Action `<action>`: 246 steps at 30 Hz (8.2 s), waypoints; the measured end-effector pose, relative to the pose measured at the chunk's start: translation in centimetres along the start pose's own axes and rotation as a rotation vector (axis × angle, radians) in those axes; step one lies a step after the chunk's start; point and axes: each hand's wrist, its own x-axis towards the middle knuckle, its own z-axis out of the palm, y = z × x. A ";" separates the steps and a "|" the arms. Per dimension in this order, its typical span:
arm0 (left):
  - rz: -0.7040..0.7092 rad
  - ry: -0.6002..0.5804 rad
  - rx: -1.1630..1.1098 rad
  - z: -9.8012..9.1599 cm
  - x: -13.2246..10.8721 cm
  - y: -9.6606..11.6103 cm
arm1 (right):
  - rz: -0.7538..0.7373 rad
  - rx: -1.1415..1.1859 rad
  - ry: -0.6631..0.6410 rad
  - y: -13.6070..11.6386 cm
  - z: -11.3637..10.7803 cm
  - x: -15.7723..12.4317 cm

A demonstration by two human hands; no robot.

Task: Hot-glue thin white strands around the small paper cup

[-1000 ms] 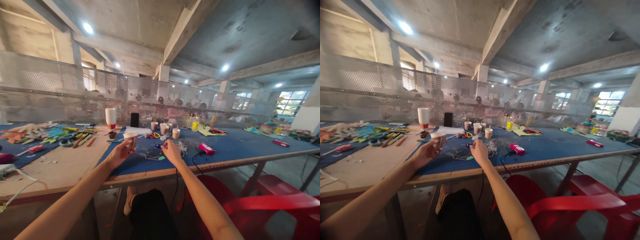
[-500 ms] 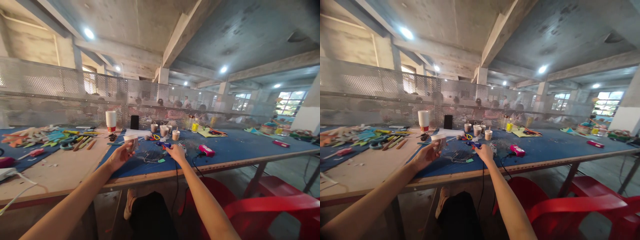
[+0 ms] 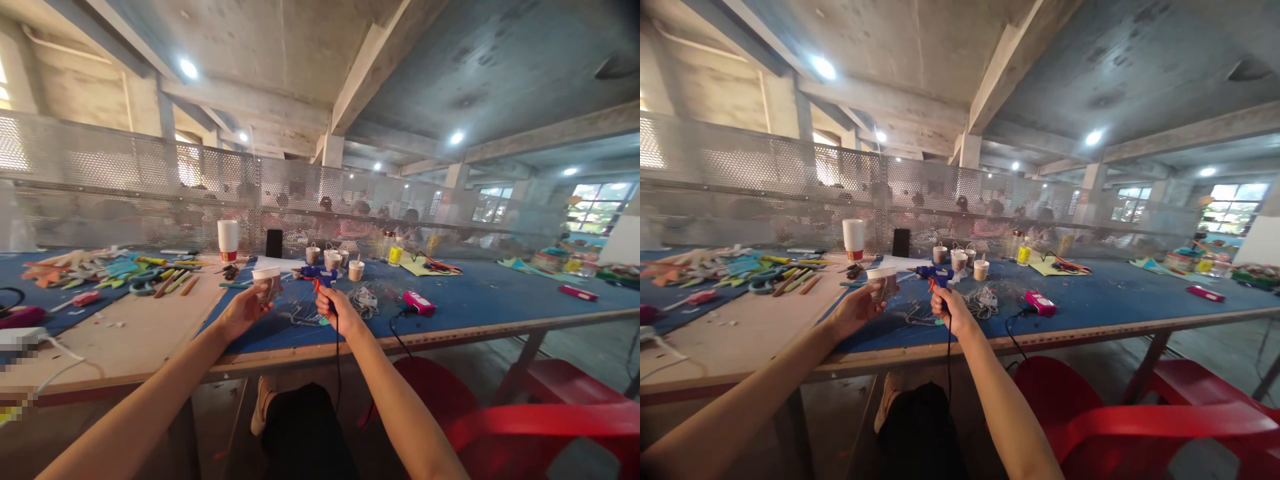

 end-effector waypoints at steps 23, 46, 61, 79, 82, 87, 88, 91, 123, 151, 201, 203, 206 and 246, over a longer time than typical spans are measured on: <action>-0.024 -0.019 0.008 0.0 -0.2 -0.2 | -0.475 -1.142 0.259 3.3 2.2 -0.8; -0.036 0.014 0.005 0.2 -0.2 -0.3 | -0.468 -1.327 0.298 3.6 2.1 -0.7; -0.032 0.006 0.015 -0.1 0.1 -0.4 | -0.492 -1.336 0.291 3.7 1.9 -0.8; -0.044 0.008 0.000 0.5 -0.5 -0.1 | -0.512 -1.347 0.333 3.7 2.2 -0.8; -0.043 -0.002 -0.002 0.5 -0.5 -0.1 | -0.531 -1.346 0.347 3.7 2.2 -0.8; -0.034 -0.024 -0.002 0.2 -0.4 -0.2 | -0.541 -1.339 0.349 3.8 2.0 -0.7; -0.031 -0.026 -0.002 0.2 -0.4 -0.2 | -0.540 -1.340 0.350 3.8 2.0 -0.7; -0.030 -0.034 -0.004 0.3 -0.4 -0.1 | -0.545 -1.343 0.358 3.8 2.0 -0.7; -0.022 -0.048 -0.012 0.4 -0.6 -0.1 | -0.550 -1.380 0.396 3.7 1.9 -0.7; -0.029 -0.074 -0.011 0.3 -0.5 -0.1 | -0.552 -1.370 0.381 3.9 1.6 -0.6; -0.011 -0.073 -0.010 0.1 -0.3 0.0 | -0.338 -0.477 0.365 1.9 -0.6 0.8; -0.007 -0.077 -0.017 0.1 -0.2 0.0 | -0.327 -0.504 0.397 1.1 -1.5 1.2; -0.003 -0.078 -0.015 0.1 -0.2 0.0 | -0.290 -0.693 0.508 -0.6 -3.3 1.7; 0.075 -0.058 0.074 0.5 -0.3 -0.5 | -0.607 -1.142 0.209 5.0 5.6 4.7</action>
